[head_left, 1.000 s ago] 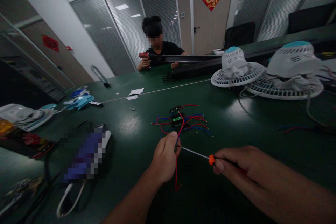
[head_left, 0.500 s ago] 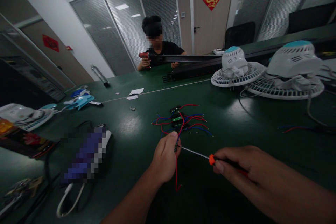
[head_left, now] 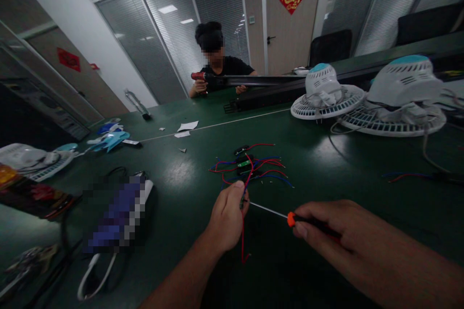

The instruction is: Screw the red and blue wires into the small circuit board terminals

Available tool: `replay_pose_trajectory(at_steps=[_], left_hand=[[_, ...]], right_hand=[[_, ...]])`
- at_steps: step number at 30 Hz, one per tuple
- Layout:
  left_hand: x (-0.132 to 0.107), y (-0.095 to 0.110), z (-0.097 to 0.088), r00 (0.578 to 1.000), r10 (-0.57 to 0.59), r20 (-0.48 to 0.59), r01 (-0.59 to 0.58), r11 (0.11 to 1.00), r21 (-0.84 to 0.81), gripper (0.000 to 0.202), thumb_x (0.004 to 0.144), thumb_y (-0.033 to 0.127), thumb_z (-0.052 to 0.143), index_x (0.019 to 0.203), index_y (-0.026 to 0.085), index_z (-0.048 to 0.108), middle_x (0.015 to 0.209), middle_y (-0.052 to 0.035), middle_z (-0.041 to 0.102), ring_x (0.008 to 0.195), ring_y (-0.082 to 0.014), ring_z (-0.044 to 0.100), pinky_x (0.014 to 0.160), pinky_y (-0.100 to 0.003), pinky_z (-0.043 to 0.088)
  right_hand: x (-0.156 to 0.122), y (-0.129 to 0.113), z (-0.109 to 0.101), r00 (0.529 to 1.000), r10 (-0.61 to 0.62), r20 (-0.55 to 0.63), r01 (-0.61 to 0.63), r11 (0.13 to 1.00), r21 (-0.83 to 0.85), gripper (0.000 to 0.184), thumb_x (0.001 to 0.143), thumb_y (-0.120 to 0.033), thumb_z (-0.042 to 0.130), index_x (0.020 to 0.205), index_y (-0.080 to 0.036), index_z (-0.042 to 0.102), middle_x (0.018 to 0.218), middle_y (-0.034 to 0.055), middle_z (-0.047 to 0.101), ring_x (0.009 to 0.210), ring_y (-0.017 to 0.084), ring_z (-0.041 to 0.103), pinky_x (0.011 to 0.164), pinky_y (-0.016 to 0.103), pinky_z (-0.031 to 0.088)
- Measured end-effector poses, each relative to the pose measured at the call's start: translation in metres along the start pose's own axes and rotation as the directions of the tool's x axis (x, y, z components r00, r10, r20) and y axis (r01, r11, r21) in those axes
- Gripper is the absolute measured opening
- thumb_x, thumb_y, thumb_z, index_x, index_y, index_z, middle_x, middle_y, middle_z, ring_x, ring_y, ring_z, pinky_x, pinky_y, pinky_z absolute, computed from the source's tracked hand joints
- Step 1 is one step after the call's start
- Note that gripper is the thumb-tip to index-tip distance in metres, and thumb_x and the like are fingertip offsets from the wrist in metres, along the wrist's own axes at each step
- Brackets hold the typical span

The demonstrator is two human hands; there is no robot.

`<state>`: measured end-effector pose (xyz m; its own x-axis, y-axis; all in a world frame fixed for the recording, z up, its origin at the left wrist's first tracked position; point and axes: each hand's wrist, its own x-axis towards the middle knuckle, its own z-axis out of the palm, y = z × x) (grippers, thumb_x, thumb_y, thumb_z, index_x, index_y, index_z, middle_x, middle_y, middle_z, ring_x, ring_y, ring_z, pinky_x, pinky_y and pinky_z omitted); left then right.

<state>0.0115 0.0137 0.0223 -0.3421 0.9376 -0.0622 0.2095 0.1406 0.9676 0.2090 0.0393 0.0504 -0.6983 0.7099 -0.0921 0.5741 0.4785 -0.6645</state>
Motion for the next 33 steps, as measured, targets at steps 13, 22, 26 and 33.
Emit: replay_pose_trajectory(at_steps=[13,22,26,33], left_hand=[[0.0001,0.0000,-0.0008,1.000,0.018,0.024,-0.019,1.000,0.023,0.051,0.081,0.064,0.042,0.052,0.022,0.043,0.050,0.0036,0.038,0.049,-0.0135,0.038,0.052,-0.027,0.034],[-0.0008,0.0031,0.0009,0.999,-0.020,-0.043,0.020,1.000,-0.014,0.052,0.075,0.068,0.049,0.053,0.021,0.049,0.051,0.0021,0.043,0.050,-0.0140,0.042,0.051,-0.026,0.039],[-0.0004,0.0001,0.0003,1.000,-0.007,-0.022,0.007,1.000,-0.001,0.052,0.078,0.067,0.045,0.053,0.021,0.047,0.050,0.0026,0.042,0.050,-0.0141,0.041,0.052,-0.027,0.037],[0.0008,-0.0029,-0.0009,0.999,0.020,0.030,-0.020,1.000,0.011,0.052,0.081,0.065,0.040,0.053,0.022,0.044,0.049,0.0038,0.039,0.049,-0.0136,0.038,0.053,-0.027,0.034]], right_hand=[[-0.0011,-0.0011,-0.0009,0.999,-0.030,-0.031,0.029,0.999,-0.028,0.031,0.094,-0.037,0.040,0.080,-0.023,0.065,0.070,0.0014,0.068,0.057,0.014,0.060,0.052,0.029,0.041],[-0.0022,-0.0022,0.0026,0.996,-0.027,-0.084,0.025,0.999,-0.028,0.029,0.091,-0.038,0.043,0.079,-0.024,0.066,0.074,0.0021,0.070,0.061,0.016,0.064,0.056,0.030,0.045],[-0.0027,-0.0015,0.0035,0.990,-0.043,-0.135,0.036,0.998,-0.051,0.025,0.089,-0.036,0.045,0.085,-0.026,0.068,0.076,0.0022,0.070,0.066,0.018,0.065,0.059,0.033,0.047],[-0.0033,0.0014,0.0044,0.991,-0.016,-0.133,0.012,0.999,-0.034,0.026,0.090,-0.040,0.046,0.087,-0.025,0.067,0.077,0.0027,0.070,0.067,0.017,0.065,0.060,0.031,0.048]])
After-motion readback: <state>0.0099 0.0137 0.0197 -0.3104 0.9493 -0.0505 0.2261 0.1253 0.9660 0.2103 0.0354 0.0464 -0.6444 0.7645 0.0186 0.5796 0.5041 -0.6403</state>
